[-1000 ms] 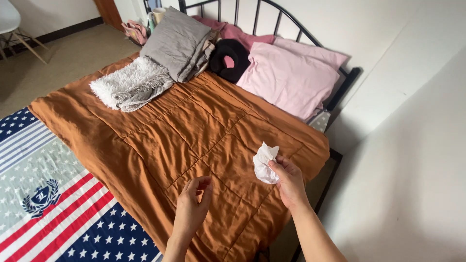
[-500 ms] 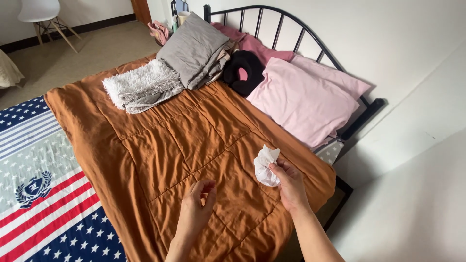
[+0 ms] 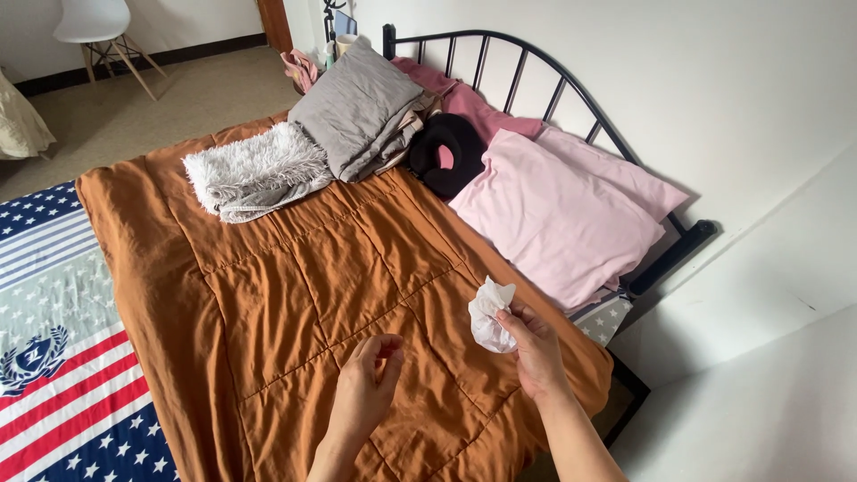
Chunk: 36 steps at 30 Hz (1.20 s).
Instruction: The person is using a spray bottle and tissues to clean the surface of a nightstand and the metal frame of a bed.
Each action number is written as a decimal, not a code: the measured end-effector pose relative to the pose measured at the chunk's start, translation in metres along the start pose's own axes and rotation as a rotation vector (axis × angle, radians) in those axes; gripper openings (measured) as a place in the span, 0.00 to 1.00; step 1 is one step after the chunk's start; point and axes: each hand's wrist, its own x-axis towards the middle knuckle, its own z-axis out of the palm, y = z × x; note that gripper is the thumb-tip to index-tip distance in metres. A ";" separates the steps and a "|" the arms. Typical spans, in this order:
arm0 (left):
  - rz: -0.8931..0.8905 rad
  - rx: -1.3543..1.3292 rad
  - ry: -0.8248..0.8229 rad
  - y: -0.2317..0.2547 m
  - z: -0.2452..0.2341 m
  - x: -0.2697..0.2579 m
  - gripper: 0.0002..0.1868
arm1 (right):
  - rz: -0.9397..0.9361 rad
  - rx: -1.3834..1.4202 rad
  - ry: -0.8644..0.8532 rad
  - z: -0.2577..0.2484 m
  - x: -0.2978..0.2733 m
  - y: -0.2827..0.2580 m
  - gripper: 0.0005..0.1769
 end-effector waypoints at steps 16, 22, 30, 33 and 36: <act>0.057 0.014 -0.059 -0.005 0.001 -0.001 0.13 | -0.005 -0.015 0.065 0.003 -0.022 -0.001 0.15; 0.119 0.016 -0.116 -0.004 0.003 -0.006 0.14 | -0.091 0.096 0.047 -0.006 -0.042 0.000 0.15; 0.266 0.036 -0.112 -0.004 0.017 0.000 0.14 | -0.105 0.087 0.079 -0.027 -0.054 -0.002 0.14; 0.230 0.062 -0.128 -0.001 0.029 0.009 0.14 | -0.102 0.087 0.101 -0.040 -0.045 -0.006 0.14; 0.120 0.082 -0.161 0.020 0.034 0.018 0.16 | -0.101 0.061 0.134 -0.047 -0.032 -0.017 0.15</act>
